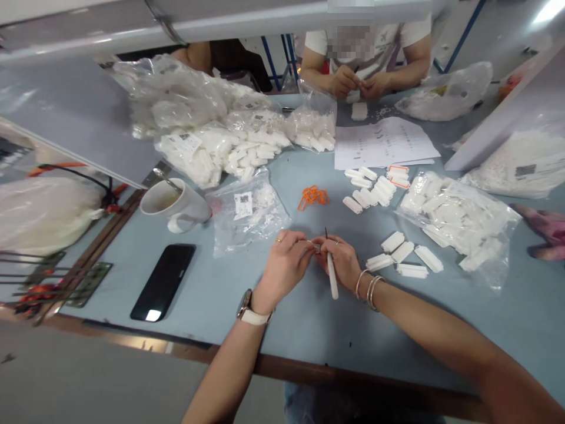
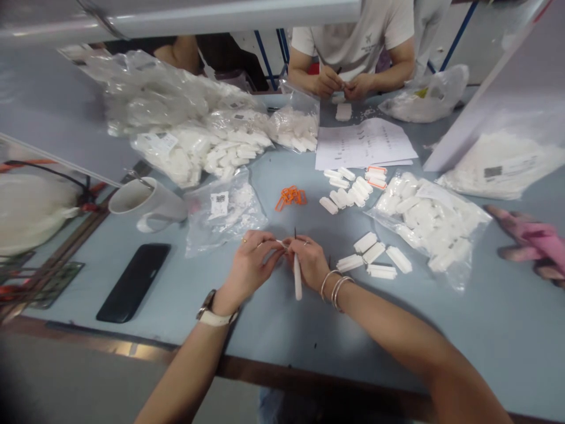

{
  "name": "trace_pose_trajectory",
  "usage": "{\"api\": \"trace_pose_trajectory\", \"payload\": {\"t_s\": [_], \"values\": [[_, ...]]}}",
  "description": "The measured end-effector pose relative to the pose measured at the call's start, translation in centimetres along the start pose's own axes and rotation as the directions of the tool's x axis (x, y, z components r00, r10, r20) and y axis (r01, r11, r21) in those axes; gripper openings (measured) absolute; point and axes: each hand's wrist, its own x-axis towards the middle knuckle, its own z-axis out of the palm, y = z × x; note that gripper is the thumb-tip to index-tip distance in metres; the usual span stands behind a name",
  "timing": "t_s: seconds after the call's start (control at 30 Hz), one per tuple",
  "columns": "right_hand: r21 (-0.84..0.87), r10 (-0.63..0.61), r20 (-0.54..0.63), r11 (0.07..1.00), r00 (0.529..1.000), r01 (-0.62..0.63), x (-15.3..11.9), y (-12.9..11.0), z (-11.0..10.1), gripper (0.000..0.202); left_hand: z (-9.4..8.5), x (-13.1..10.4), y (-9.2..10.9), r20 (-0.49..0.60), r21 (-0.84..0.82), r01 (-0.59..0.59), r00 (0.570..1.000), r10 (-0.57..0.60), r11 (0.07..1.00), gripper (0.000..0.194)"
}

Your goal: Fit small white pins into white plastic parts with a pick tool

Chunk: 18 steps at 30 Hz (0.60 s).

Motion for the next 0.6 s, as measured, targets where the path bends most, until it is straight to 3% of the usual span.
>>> {"api": "trace_pose_trajectory", "payload": {"t_s": [0.17, 0.37, 0.47, 0.6], "values": [[-0.021, -0.028, 0.029, 0.999, 0.999, 0.028, 0.0, 0.17, -0.01, 0.022, 0.08, 0.22, -0.26, 0.042, -0.165, 0.155, 0.988, -0.15, 0.974, 0.008], [0.041, -0.023, 0.031, 0.999, 0.999, 0.022, -0.03, -0.06, -0.14, 0.018, -0.19, 0.13, -0.28, 0.249, -0.385, 0.449, 0.892, -0.378, 0.806, 0.029], [0.038, -0.049, 0.048, 0.998, 0.998, 0.047, -0.18, -0.11, -0.22, 0.02, -0.27, 0.08, 0.07, 0.247, -0.449, 0.469, 0.883, -0.399, 0.761, 0.032], [0.032, -0.037, 0.046, 0.999, 0.998, 0.036, -0.22, -0.17, -0.23, 0.022, -0.11, 0.03, 0.35, 0.193, -0.429, 0.446, 0.895, -0.403, 0.786, 0.03]]}}
